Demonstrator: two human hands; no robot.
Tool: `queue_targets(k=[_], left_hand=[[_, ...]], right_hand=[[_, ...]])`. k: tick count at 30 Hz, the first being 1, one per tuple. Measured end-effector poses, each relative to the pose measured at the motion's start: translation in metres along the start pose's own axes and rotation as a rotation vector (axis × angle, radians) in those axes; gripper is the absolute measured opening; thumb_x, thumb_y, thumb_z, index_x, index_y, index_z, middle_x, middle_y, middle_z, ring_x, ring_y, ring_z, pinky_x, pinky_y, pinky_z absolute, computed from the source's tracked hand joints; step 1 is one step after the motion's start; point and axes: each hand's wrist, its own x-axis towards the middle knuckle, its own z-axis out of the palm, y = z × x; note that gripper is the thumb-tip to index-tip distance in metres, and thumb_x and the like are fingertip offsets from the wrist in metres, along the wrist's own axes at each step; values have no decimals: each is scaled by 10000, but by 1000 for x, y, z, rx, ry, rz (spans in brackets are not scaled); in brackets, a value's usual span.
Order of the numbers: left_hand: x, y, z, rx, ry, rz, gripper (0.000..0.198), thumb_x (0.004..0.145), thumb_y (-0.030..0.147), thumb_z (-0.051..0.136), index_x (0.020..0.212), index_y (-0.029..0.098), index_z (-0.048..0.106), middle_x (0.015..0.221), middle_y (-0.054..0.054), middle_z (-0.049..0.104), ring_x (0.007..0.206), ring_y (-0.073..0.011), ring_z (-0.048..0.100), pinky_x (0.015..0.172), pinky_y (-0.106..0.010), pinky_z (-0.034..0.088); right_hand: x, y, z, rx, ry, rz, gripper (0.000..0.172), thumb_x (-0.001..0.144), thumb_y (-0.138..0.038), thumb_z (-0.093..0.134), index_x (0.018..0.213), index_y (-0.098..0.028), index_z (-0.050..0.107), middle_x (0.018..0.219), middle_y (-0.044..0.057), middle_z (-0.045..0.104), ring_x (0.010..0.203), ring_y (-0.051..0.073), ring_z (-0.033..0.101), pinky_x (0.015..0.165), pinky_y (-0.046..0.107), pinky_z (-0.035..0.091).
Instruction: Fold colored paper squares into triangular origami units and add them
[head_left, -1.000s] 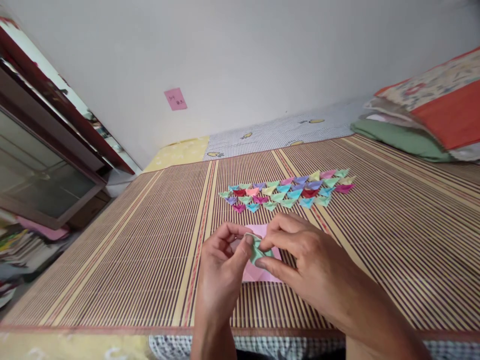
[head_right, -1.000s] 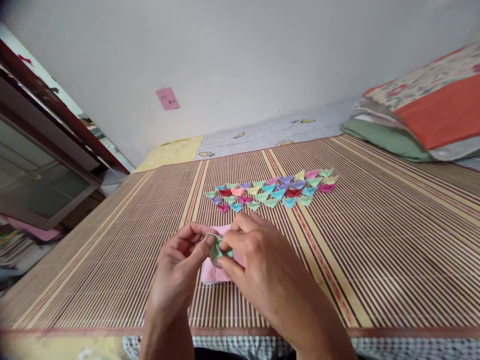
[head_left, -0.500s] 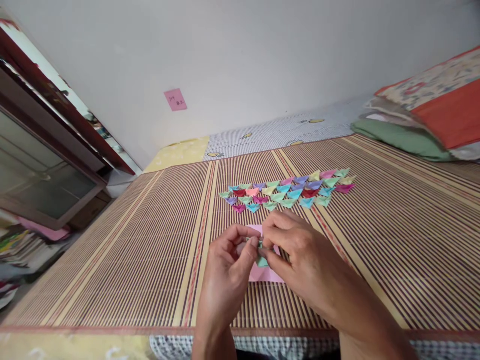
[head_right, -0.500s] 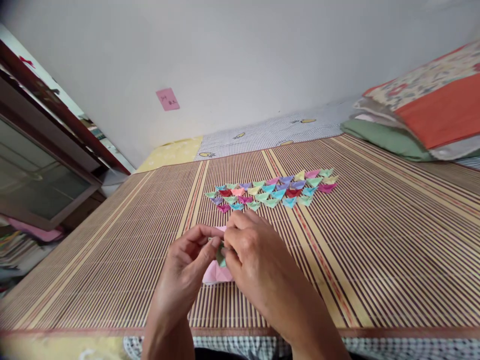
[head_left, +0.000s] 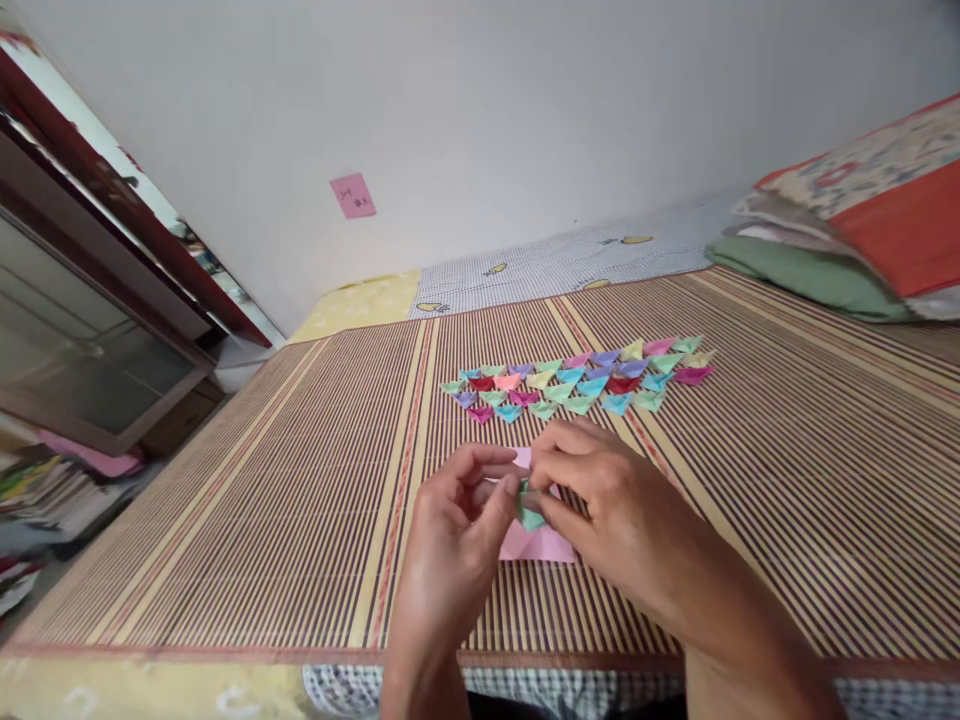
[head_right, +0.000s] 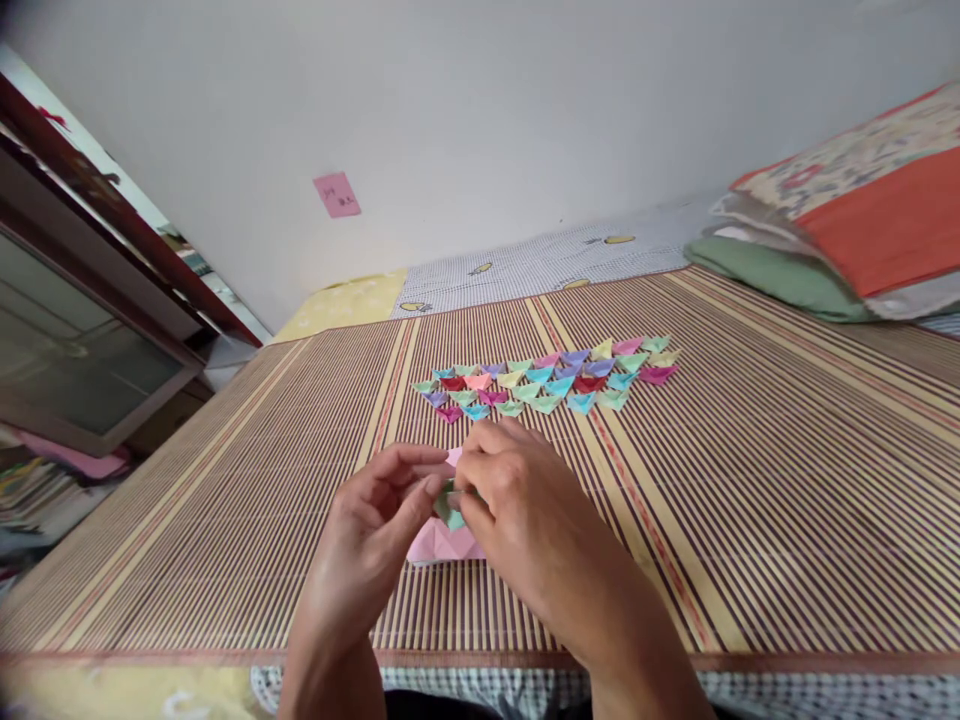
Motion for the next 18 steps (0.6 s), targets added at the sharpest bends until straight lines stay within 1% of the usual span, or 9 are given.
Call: queue_targets(k=[2,5,8,10,12,14,18], left_hand=[[0,1,-4,-51,-53,-10,154,934,275,697,1043,167,692,904,-67,747,772,-143,679,706,-251,568],[2,-1,-5,-89,-73,-26,156,919,264,714,1033,158,702,885,-58,747,744,-123,664,705,-231,566],[6,-6,-2,-95,-18,-45,115,910,250,715,975,155,711,821,-38,732,707,-110,645,666,-210,552],[8,-9,0,-82,35,-44,96,908,243,707,946,155,713,785,-30,719,690,-110,631,636,-205,542],[9,-10,1,-56,83,-36,92,913,244,695,935,156,712,757,-23,707,665,-109,613,604,-203,526],[9,-11,2,-29,123,-23,94,919,248,686,931,158,708,742,-19,697,653,-113,607,582,-208,511],[9,-12,3,33,199,-1,101,926,262,677,955,166,695,697,3,652,656,-128,610,591,-232,508]], right_hand=[[0,1,-1,20,-1,9,257,869,24,641,752,-196,577,879,15,620,894,204,592,766,353,473],[0,1,-2,56,-9,27,224,856,10,666,799,-202,620,913,15,644,916,208,610,793,360,478],[-1,5,-4,137,19,39,147,898,-65,690,886,-208,656,987,18,670,960,205,630,845,365,484],[-1,10,-7,185,70,49,85,945,-132,671,939,-217,664,1018,17,680,972,199,640,855,359,486],[-2,14,-10,187,123,75,61,979,-187,637,944,-227,668,994,9,689,925,190,647,812,346,489],[-3,16,-12,174,149,118,95,992,-231,618,911,-232,668,917,-6,695,823,174,645,734,328,486],[-4,14,-13,232,85,176,158,1007,-318,601,891,-236,671,777,-26,688,673,145,633,603,286,477]])
